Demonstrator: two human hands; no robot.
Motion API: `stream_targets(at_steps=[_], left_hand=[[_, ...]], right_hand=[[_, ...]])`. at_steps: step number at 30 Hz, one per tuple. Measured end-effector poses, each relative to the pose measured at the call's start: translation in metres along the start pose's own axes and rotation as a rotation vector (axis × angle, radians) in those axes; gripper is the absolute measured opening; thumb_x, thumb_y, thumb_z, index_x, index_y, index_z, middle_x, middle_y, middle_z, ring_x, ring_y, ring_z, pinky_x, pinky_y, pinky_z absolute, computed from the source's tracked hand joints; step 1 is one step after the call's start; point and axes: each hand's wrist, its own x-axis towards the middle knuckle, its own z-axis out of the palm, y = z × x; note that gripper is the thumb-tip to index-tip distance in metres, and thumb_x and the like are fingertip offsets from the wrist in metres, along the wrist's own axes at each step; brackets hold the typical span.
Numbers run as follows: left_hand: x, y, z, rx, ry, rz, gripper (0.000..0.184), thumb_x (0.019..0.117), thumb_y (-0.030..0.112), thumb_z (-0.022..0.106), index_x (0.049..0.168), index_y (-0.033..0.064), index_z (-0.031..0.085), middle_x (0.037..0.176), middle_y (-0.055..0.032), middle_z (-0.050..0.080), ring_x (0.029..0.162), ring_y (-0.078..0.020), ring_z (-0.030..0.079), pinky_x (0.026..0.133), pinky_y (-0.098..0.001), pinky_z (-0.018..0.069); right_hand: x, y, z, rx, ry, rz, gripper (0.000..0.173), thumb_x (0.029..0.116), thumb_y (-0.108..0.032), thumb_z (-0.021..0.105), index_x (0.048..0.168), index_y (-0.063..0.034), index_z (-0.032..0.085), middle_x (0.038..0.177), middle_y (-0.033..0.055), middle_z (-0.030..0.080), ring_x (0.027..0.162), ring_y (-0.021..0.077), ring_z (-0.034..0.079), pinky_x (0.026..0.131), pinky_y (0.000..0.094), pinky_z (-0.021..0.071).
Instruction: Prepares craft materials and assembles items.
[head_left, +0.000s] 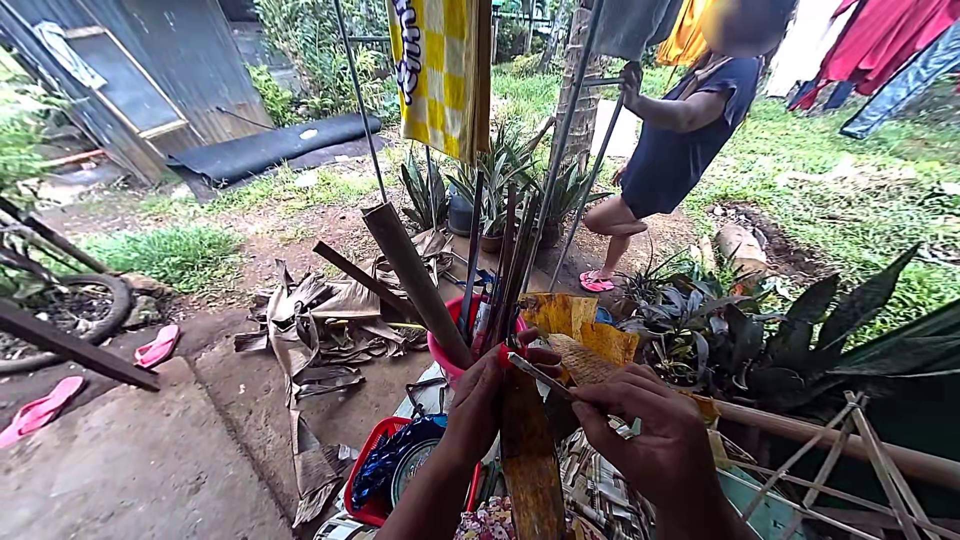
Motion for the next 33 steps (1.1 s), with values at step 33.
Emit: stream_targets(at_steps=[33], left_hand=[[0.003,0.005,0.003,0.003,-0.026,-0.031,0.058,0.1093,0.045,0.038,0.142,-0.001,0.054,0.125,-0.0163,0.07,0.113,-0.0247,0.069,0.1,-0.0408,0.0554]], right_hand=[[0.008,0.005,-0.023,0.302,-0.006,0.078,0.014,0.0958,-0.018,0.068,0.101,-0.0103,0.079,0.088,-0.004,0.068,0.084,0.0024,0.062,0.074,0.0163,0.0538]])
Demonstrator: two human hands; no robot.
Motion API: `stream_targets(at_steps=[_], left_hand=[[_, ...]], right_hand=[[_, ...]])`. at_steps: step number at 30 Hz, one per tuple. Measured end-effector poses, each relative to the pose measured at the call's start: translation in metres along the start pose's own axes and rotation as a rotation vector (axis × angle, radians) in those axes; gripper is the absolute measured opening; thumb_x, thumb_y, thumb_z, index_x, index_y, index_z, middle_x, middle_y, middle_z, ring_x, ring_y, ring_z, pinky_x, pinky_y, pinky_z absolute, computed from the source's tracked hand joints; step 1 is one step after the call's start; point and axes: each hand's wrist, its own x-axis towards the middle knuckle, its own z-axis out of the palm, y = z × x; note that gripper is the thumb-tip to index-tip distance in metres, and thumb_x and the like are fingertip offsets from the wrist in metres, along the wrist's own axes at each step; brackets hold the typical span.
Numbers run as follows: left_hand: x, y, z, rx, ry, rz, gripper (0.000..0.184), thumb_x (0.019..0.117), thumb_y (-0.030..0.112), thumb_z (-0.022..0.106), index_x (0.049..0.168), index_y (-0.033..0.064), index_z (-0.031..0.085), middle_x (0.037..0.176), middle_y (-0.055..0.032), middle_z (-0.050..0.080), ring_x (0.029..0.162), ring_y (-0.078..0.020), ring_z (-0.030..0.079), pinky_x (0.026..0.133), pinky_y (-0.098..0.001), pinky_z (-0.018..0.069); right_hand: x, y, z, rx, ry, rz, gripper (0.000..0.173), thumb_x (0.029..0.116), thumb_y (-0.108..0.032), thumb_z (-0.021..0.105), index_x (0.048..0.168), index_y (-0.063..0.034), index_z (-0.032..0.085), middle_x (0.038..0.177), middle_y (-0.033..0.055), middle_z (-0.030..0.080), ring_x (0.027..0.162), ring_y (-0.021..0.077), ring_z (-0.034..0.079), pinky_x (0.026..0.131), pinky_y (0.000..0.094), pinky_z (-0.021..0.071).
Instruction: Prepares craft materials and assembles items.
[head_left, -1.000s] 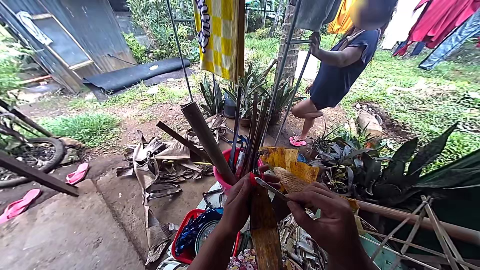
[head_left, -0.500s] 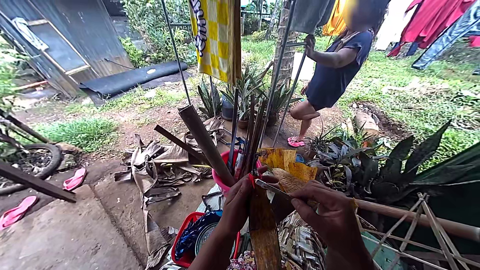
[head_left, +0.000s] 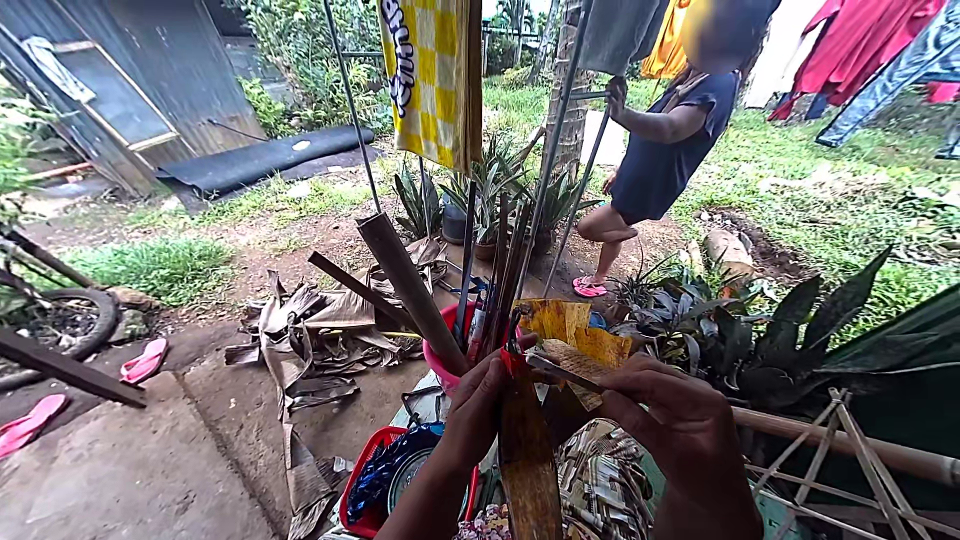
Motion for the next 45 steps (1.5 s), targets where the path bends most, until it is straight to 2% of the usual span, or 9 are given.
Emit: stream_targets(at_steps=[2,6,11,15,22,31,36,39,45], left_hand=[[0.001,0.0,0.001,-0.023,-0.018,-0.004,0.058,0.1098,0.044,0.037,0.142,-0.002,0.053,0.125,-0.0172,0.07,0.114,-0.0268,0.069,0.101,-0.0423,0.0551],[0.002,0.0,0.0,-0.054,-0.014,-0.011,0.055,0.1097,0.042,0.039,0.142,0.0015,0.056,0.125,-0.0162,0.07,0.113,-0.0259,0.07,0.1,-0.0414,0.0557],[0.003,0.0,0.0,-0.038,-0.036,-0.003,0.056,0.1095,0.042,0.039,0.142,-0.0003,0.055,0.127,-0.0175,0.069,0.115,-0.0269,0.068,0.103,-0.0415,0.0536],[0.004,0.0,0.0,-0.046,-0.041,0.0,0.056,0.1102,0.041,0.037,0.143,-0.0027,0.053,0.125,-0.0194,0.069,0.113,-0.0274,0.069,0.101,-0.0414,0.0549],[0.003,0.001,0.0,-0.053,-0.043,0.005,0.055,0.1094,0.042,0.039,0.142,0.0008,0.055,0.128,-0.0184,0.068,0.114,-0.0272,0.069,0.101,-0.0421,0.0547],[0.003,0.001,-0.002,-0.053,-0.05,-0.011,0.055,0.1103,0.041,0.038,0.143,-0.0007,0.054,0.128,-0.0182,0.068,0.11,-0.027,0.07,0.099,-0.0427,0.0564],[0.004,0.001,-0.001,-0.037,-0.056,-0.012,0.056,0.1098,0.043,0.038,0.144,0.0,0.053,0.124,-0.0176,0.07,0.11,-0.026,0.07,0.099,-0.0418,0.0563],[0.007,0.002,0.002,-0.03,-0.066,-0.021,0.056,0.1081,0.044,0.044,0.142,0.0005,0.055,0.127,-0.0159,0.069,0.113,-0.0267,0.07,0.099,-0.0427,0.0566],[0.012,0.007,0.004,0.057,-0.074,-0.039,0.048,0.1076,0.038,0.049,0.134,-0.0011,0.059,0.122,-0.0182,0.071,0.113,-0.0321,0.07,0.102,-0.0489,0.0552]], right_hand=[[0.001,0.005,-0.003,-0.074,0.055,-0.057,0.015,0.0962,-0.021,0.071,0.106,-0.015,0.081,0.093,-0.0035,0.068,0.092,0.0062,0.063,0.08,0.0197,0.0544],[0.001,0.014,-0.01,-0.175,0.096,-0.164,0.014,0.0947,-0.022,0.075,0.107,-0.0222,0.081,0.097,-0.0028,0.068,0.099,0.0078,0.063,0.087,0.0212,0.0535],[0.004,0.015,-0.009,-0.301,0.081,-0.26,0.015,0.097,-0.022,0.072,0.109,-0.0242,0.08,0.098,-0.0029,0.066,0.106,0.0094,0.059,0.095,0.0238,0.0477],[0.006,0.011,-0.006,-0.38,0.087,-0.295,0.015,0.0979,-0.021,0.07,0.11,-0.0233,0.079,0.099,-0.0016,0.066,0.108,0.0107,0.058,0.096,0.025,0.0467],[0.01,0.007,-0.001,-0.435,0.064,-0.329,0.015,0.0978,-0.019,0.07,0.11,-0.0214,0.079,0.1,-0.0007,0.066,0.108,0.0115,0.057,0.096,0.0257,0.0452],[0.015,0.008,-0.005,-0.478,0.025,-0.342,0.017,0.0995,-0.018,0.067,0.111,-0.0223,0.079,0.098,0.0002,0.065,0.106,0.0124,0.057,0.096,0.0267,0.0444],[0.01,0.007,-0.016,-0.369,0.099,-0.294,0.014,0.0992,-0.025,0.069,0.11,-0.026,0.079,0.098,-0.0037,0.065,0.104,0.0091,0.058,0.094,0.0274,0.0468],[0.008,0.008,-0.021,-0.308,0.171,-0.286,0.014,0.0983,-0.024,0.07,0.109,-0.0238,0.079,0.101,-0.0042,0.065,0.104,0.0077,0.059,0.093,0.0244,0.0487],[-0.001,0.018,-0.032,-0.245,0.336,-0.268,0.016,0.0976,-0.021,0.07,0.11,-0.0215,0.079,0.104,-0.005,0.066,0.105,0.0072,0.061,0.092,0.0227,0.0519]])
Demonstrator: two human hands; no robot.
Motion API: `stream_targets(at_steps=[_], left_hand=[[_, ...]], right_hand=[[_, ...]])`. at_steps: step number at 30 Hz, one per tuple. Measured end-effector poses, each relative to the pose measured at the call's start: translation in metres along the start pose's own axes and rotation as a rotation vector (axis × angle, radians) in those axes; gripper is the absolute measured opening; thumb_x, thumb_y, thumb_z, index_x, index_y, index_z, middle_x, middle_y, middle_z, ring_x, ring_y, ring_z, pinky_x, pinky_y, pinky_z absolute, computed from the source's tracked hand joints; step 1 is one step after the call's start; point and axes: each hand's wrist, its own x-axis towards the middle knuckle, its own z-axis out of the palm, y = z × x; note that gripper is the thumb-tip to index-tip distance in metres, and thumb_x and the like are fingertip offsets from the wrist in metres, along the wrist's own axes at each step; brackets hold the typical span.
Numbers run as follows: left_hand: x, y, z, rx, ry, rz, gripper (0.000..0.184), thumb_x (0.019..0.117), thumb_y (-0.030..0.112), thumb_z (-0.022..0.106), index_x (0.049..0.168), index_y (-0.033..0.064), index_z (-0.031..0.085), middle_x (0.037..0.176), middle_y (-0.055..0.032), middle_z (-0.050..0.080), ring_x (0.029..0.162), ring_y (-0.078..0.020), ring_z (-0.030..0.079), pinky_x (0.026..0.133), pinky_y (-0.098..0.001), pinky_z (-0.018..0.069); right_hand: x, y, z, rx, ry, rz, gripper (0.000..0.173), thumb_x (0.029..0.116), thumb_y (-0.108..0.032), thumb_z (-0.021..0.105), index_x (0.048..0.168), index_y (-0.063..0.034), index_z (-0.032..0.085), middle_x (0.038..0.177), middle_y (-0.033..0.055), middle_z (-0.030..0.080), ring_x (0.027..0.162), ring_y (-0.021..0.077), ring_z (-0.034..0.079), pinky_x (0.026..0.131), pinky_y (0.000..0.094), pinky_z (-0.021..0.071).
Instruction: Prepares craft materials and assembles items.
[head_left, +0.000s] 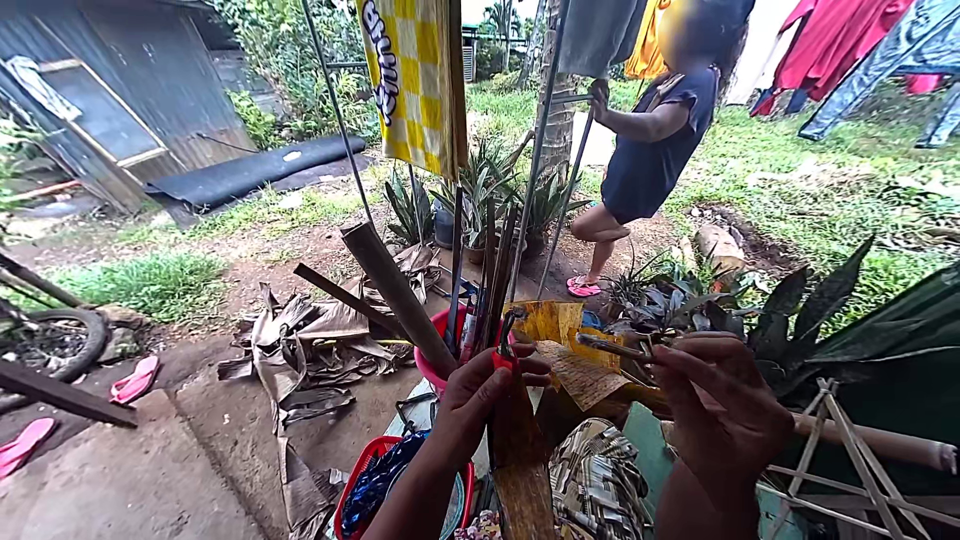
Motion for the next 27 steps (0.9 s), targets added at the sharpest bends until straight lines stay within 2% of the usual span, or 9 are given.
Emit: stream_targets(at_steps=[6,12,16,22,25,27], left_hand=[[0.004,0.008,0.005,0.108,0.034,-0.042,0.039,0.1087,0.031,0.046,0.125,0.0002,0.063,0.114,-0.0161,0.074,0.108,-0.0296,0.072,0.099,-0.0471,0.0565],[0.005,0.008,0.011,0.09,0.001,-0.034,0.054,0.1071,0.047,0.044,0.13,0.0008,0.062,0.118,-0.0169,0.072,0.113,-0.0308,0.069,0.103,-0.0486,0.0539],[0.002,0.007,0.013,0.083,0.029,-0.016,0.049,0.1068,0.043,0.048,0.129,0.0015,0.062,0.117,-0.0166,0.073,0.111,-0.0304,0.07,0.101,-0.0468,0.0554],[0.001,0.01,0.015,0.117,0.054,0.006,0.043,0.108,0.038,0.047,0.127,0.0025,0.063,0.115,-0.0139,0.074,0.108,-0.0272,0.072,0.099,-0.0442,0.0569],[0.001,0.01,0.016,0.12,0.067,0.01,0.042,0.1068,0.038,0.05,0.126,0.0027,0.063,0.113,-0.0137,0.074,0.106,-0.0271,0.073,0.097,-0.0444,0.0576],[0.001,0.01,0.015,0.111,0.076,0.008,0.047,0.1056,0.043,0.05,0.125,0.0028,0.064,0.113,-0.014,0.075,0.106,-0.0273,0.073,0.097,-0.0446,0.058]], right_hand=[[-0.007,0.005,-0.012,-0.008,0.064,0.029,0.016,0.0972,-0.021,0.071,0.111,-0.0218,0.079,0.104,-0.0063,0.066,0.105,0.0068,0.062,0.092,0.0221,0.052],[-0.013,0.008,-0.008,0.031,-0.014,0.072,0.016,0.0959,-0.021,0.073,0.11,-0.0228,0.08,0.103,-0.0039,0.067,0.105,0.0084,0.061,0.091,0.023,0.0524],[-0.014,0.011,-0.004,0.048,-0.084,0.067,0.016,0.0963,-0.022,0.073,0.11,-0.0239,0.08,0.103,-0.0039,0.066,0.105,0.0077,0.06,0.092,0.0222,0.0512],[-0.015,0.011,-0.001,0.067,-0.079,0.049,0.016,0.0963,-0.023,0.073,0.11,-0.0253,0.08,0.102,-0.0051,0.065,0.106,0.007,0.06,0.093,0.0219,0.0501],[-0.015,0.011,0.002,0.067,-0.077,0.036,0.016,0.0961,-0.024,0.073,0.11,-0.026,0.079,0.102,-0.0055,0.066,0.106,0.0071,0.06,0.094,0.0221,0.0501],[-0.015,0.011,0.003,0.061,-0.082,0.026,0.015,0.0964,-0.025,0.073,0.111,-0.0262,0.079,0.102,-0.0058,0.065,0.106,0.007,0.059,0.094,0.0222,0.0495]])
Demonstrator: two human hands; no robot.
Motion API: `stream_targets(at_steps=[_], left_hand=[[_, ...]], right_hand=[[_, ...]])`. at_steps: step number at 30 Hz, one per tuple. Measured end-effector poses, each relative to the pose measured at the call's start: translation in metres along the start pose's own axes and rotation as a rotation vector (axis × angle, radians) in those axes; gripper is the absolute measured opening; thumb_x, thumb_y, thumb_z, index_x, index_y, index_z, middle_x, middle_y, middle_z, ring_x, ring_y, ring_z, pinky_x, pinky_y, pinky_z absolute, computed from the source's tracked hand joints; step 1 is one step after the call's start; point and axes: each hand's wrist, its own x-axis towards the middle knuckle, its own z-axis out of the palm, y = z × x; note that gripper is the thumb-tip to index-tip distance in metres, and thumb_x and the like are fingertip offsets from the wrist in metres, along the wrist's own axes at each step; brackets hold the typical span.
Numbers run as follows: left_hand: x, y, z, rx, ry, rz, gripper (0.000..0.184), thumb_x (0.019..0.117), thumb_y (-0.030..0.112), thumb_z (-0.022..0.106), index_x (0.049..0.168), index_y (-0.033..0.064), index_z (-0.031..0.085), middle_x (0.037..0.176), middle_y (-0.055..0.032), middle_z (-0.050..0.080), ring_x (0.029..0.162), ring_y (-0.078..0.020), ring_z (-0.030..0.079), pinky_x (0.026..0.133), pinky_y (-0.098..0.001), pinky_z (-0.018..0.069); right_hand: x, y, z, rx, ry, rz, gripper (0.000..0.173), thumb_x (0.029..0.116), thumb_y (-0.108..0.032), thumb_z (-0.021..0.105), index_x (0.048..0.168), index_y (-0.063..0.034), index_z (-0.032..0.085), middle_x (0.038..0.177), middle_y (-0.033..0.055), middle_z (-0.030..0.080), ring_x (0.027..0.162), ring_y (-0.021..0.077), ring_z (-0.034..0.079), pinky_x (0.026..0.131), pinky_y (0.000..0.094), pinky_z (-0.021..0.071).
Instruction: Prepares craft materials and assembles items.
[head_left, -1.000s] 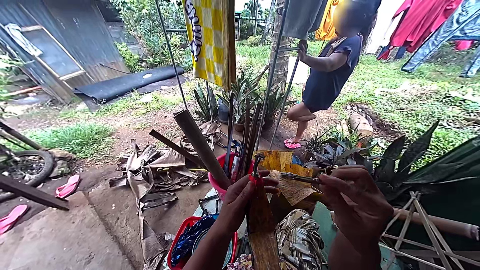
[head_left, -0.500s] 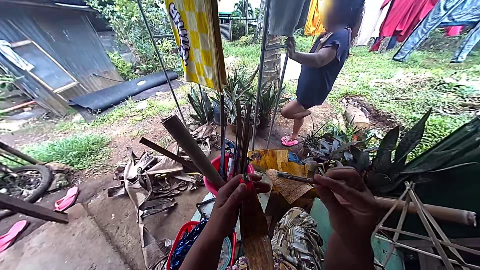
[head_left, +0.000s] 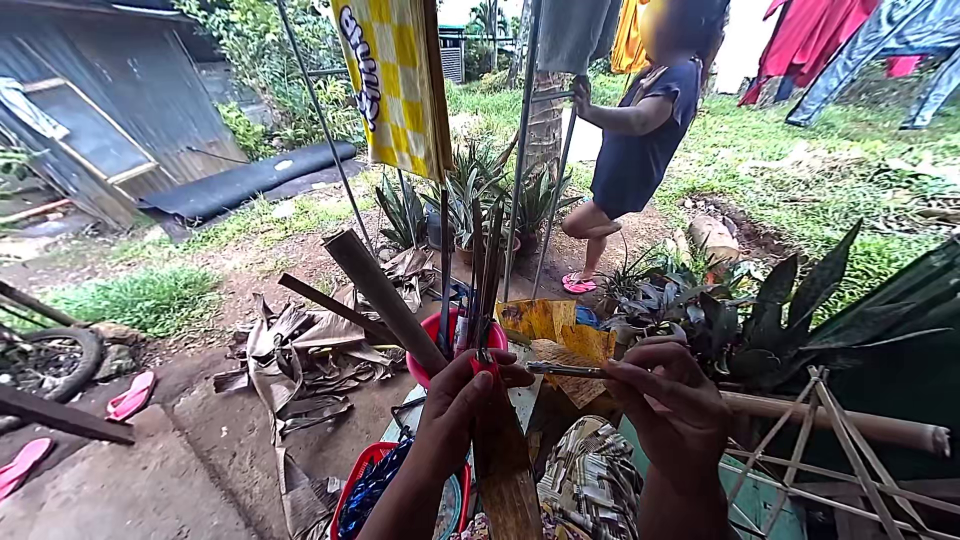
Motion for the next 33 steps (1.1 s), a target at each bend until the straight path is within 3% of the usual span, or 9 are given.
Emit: stream_targets(at_steps=[4,8,13,25,33], left_hand=[[-0.001,-0.002,-0.002,-0.066,0.018,-0.024,0.063,0.1022,0.057,0.047,0.127,0.0015,0.065,0.116,-0.0156,0.072,0.109,-0.0274,0.071,0.099,-0.0449,0.0564],[-0.002,0.003,0.001,-0.02,0.051,-0.032,0.053,0.1056,0.048,0.046,0.125,0.0038,0.067,0.114,-0.0095,0.073,0.104,-0.0203,0.072,0.095,-0.0387,0.0581],[-0.003,0.004,0.0,-0.015,0.028,-0.008,0.048,0.1077,0.043,0.044,0.126,0.0044,0.067,0.114,-0.0078,0.074,0.105,-0.0185,0.072,0.095,-0.0379,0.0584],[-0.003,-0.003,-0.005,-0.058,-0.052,0.015,0.052,0.1102,0.04,0.038,0.135,0.0012,0.061,0.124,-0.0153,0.07,0.115,-0.0257,0.069,0.102,-0.0423,0.0544],[-0.003,-0.004,-0.004,-0.106,-0.085,0.001,0.049,0.1107,0.038,0.037,0.139,0.0031,0.058,0.129,-0.0131,0.069,0.119,-0.0239,0.067,0.105,-0.0412,0.0523]], right_hand=[[0.001,-0.001,0.003,-0.056,-0.024,-0.034,0.015,0.0975,-0.027,0.071,0.111,-0.0272,0.079,0.1,-0.006,0.065,0.107,0.0082,0.058,0.098,0.0273,0.0459],[0.003,-0.005,0.008,-0.145,-0.032,-0.08,0.014,0.0981,-0.027,0.071,0.109,-0.0265,0.078,0.099,-0.0055,0.065,0.106,0.0084,0.057,0.1,0.031,0.0423],[0.004,-0.006,0.013,-0.171,-0.05,-0.094,0.014,0.0989,-0.027,0.069,0.11,-0.0271,0.078,0.099,-0.0051,0.065,0.105,0.0088,0.057,0.101,0.0349,0.0393],[0.003,-0.008,0.021,-0.139,-0.069,-0.115,0.014,0.099,-0.026,0.069,0.11,-0.0266,0.078,0.1,-0.006,0.065,0.107,0.0092,0.057,0.101,0.0342,0.0398],[0.0,-0.002,0.03,-0.114,-0.072,-0.098,0.013,0.0986,-0.025,0.07,0.109,-0.0258,0.078,0.101,-0.0058,0.066,0.108,0.0095,0.057,0.102,0.0343,0.0402]])
